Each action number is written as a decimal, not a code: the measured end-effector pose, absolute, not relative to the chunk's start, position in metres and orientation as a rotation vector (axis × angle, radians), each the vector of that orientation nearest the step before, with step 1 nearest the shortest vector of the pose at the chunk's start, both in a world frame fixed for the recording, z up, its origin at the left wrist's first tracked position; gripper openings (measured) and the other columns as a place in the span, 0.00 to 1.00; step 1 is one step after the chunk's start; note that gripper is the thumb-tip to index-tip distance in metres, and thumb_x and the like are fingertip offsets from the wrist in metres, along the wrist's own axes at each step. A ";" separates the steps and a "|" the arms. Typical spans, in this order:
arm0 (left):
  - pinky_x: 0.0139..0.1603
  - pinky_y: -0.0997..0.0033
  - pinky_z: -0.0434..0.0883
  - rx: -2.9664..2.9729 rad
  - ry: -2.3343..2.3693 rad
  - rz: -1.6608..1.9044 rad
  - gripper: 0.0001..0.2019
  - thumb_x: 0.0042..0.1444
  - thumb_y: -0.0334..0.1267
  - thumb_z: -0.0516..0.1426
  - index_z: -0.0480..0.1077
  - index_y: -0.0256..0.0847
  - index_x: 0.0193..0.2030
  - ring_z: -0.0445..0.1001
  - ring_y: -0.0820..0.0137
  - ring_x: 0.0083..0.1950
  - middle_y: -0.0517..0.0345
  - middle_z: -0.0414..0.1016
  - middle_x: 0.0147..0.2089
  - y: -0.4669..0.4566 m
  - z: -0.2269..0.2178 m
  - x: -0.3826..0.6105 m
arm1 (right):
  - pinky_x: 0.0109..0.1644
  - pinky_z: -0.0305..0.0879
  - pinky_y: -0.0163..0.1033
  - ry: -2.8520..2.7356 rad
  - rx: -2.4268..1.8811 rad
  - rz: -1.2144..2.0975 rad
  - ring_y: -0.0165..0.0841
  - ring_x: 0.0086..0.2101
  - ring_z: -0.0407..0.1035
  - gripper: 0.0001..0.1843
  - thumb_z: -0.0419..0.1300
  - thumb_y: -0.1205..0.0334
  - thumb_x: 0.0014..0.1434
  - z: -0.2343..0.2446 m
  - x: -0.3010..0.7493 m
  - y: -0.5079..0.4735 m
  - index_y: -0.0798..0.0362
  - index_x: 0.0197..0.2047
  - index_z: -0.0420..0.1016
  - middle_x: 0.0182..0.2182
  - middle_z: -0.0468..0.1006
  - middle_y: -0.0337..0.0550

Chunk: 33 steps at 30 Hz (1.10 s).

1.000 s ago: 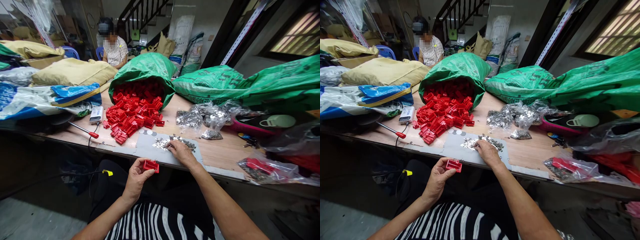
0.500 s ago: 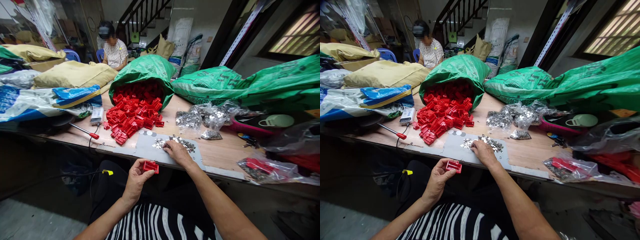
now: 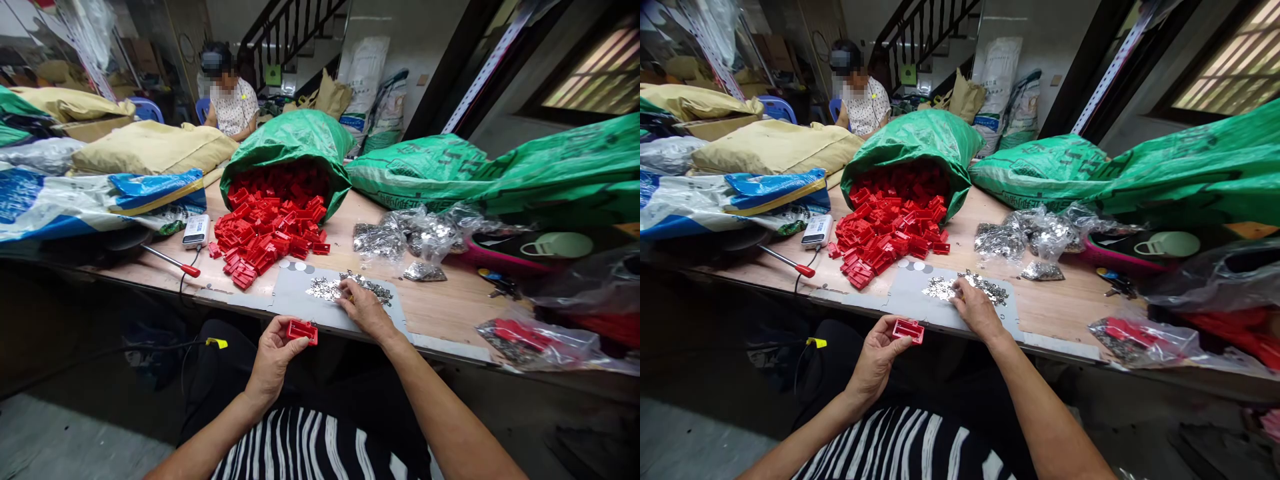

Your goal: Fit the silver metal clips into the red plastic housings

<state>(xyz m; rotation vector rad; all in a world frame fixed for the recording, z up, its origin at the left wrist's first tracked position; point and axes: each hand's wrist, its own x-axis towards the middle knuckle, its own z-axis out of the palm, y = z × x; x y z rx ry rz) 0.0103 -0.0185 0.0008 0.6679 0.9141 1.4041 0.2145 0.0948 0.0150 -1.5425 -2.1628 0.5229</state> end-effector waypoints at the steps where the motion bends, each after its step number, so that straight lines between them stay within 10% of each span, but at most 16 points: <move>1: 0.46 0.74 0.71 0.661 0.915 1.404 0.15 0.46 0.32 0.67 0.70 0.38 0.41 0.76 0.74 0.39 0.57 0.79 0.39 -0.018 0.002 0.011 | 0.40 0.62 0.38 -2.161 -1.520 0.527 0.35 0.35 0.70 0.05 0.57 0.64 0.57 0.015 0.215 0.095 0.50 0.39 0.69 0.34 0.77 0.42; 14: 0.39 0.71 0.74 0.539 0.817 1.326 0.26 0.47 0.36 0.66 0.70 0.41 0.54 0.75 0.72 0.37 0.56 0.76 0.38 -0.009 0.021 0.011 | 0.28 0.62 0.33 -1.870 -1.089 1.204 0.27 0.24 0.63 0.10 0.55 0.55 0.62 0.046 0.183 0.043 0.52 0.33 0.68 0.27 0.70 0.37; 33: 0.48 0.72 0.69 0.663 0.730 1.255 0.23 0.46 0.34 0.67 0.73 0.43 0.51 0.76 0.70 0.44 0.57 0.79 0.39 -0.004 0.032 0.007 | 0.35 0.62 0.34 -1.942 -0.910 1.302 0.29 0.30 0.63 0.09 0.62 0.55 0.58 0.039 0.184 0.034 0.51 0.33 0.69 0.29 0.69 0.37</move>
